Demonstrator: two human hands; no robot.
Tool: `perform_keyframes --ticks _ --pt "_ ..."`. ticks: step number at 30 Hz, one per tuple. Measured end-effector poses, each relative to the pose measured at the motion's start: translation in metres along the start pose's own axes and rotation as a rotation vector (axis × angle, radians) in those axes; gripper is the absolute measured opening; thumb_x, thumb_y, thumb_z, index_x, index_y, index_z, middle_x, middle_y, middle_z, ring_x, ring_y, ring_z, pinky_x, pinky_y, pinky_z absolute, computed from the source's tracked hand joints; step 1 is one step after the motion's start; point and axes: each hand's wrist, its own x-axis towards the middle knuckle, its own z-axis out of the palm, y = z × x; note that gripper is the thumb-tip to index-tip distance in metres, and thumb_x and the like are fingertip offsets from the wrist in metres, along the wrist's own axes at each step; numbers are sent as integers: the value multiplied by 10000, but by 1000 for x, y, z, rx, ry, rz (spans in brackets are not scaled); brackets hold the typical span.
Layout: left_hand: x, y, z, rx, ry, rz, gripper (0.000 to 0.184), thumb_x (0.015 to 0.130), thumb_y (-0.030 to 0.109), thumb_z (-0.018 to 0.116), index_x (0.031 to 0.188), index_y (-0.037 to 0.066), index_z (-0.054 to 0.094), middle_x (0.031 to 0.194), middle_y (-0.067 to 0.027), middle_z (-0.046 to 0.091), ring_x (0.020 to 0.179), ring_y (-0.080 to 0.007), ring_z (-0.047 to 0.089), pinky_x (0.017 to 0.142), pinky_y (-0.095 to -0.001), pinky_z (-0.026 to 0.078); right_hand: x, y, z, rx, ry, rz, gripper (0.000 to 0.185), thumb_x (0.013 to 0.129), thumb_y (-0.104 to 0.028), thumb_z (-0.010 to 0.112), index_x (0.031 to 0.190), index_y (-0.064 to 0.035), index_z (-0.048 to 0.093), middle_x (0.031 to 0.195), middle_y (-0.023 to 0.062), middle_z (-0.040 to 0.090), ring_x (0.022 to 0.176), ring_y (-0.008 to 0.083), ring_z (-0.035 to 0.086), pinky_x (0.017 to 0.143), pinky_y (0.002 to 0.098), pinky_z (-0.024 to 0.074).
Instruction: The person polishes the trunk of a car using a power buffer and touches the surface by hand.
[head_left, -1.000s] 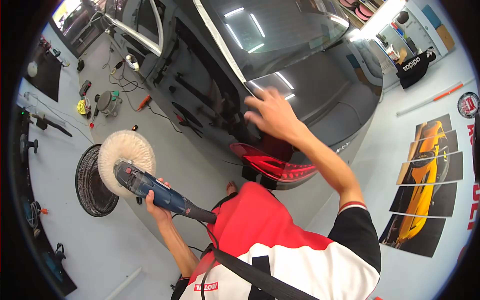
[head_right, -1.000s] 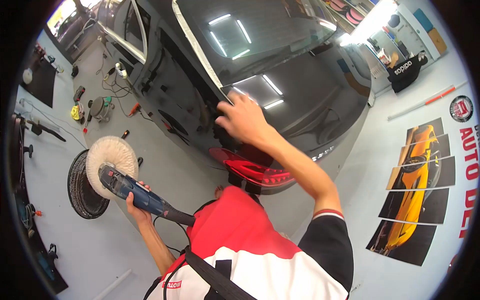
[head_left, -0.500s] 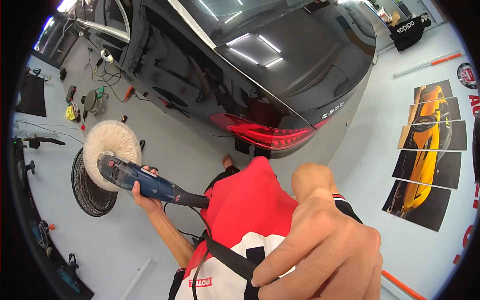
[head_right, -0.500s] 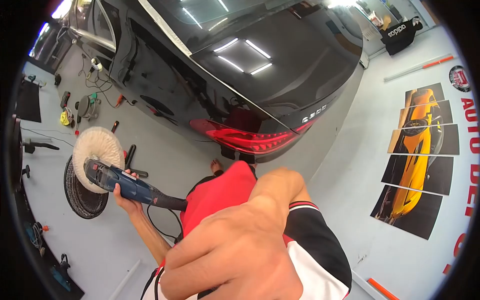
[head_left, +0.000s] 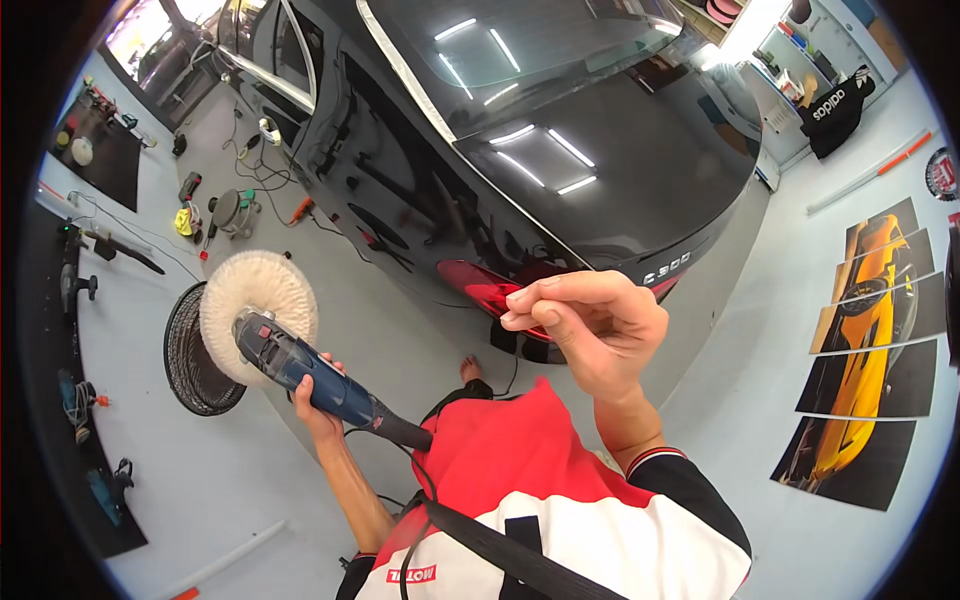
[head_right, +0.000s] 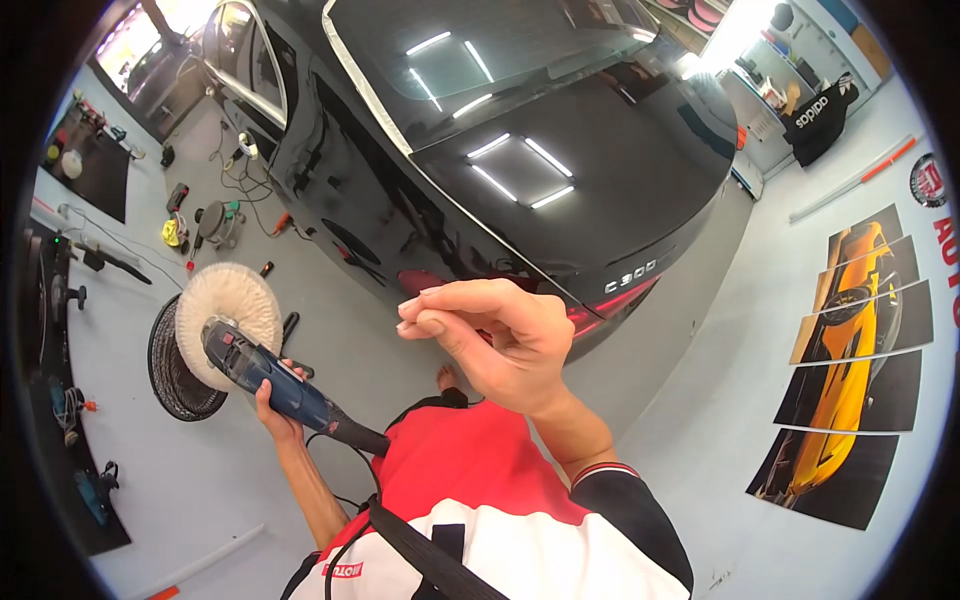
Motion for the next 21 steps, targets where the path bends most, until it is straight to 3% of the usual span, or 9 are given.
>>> perform_keyframes --ticks 6,9,10,11,13,16,21 --pt "-22 2 2 82 -46 -36 602 873 351 625 1296 -64 520 1125 -187 658 979 -287 681 870 -402 570 -11 -9 -4 66 69 153 166 935 139 599 1098 113 613 976 249 720 881 281 753 813 379 654" --pt "-62 4 20 115 5 -187 601 811 354 637 1223 -79 583 1048 -180 682 962 -287 685 861 -385 569 -16 -45 -13 78 148 299 124 932 146 580 1021 67 616 951 166 703 833 190 701 753 313 591" --pt "-80 5 32 196 -17 -142 590 778 355 640 1164 -91 616 1015 -176 691 927 -279 692 846 -380 573 -32 -46 -19 -19 143 303 110 930 134 565 983 46 602 921 130 673 795 162 664 725 298 564" --pt "-90 -6 20 119 -21 -125 547 780 263 676 1199 -78 592 1022 -190 690 884 -285 711 817 -397 590 -49 -47 -28 -114 142 297 107 927 123 549 945 24 588 891 95 643 758 133 626 698 284 536" --pt "-132 -8 41 146 26 -125 537 785 226 678 1224 -63 568 1026 -200 693 874 -285 718 781 -400 605 -93 -52 -59 -77 87 412 78 894 72 585 922 0 593 842 47 615 705 92 599 632 231 487" --pt "-173 -51 13 117 -1 -78 524 794 216 682 1222 -62 562 1025 -201 694 856 -288 724 767 -404 614 -218 -28 -72 12 -18 750 85 963 33 514 956 -36 563 770 -18 553 629 25 532 550 209 437" --pt "-203 -46 44 144 -7 -116 512 801 210 689 1214 -65 563 1016 -196 695 846 -289 729 762 -402 619 -261 -56 -88 159 -77 896 38 1008 -21 563 1045 -29 558 739 -9 550 621 48 563 556 218 459"
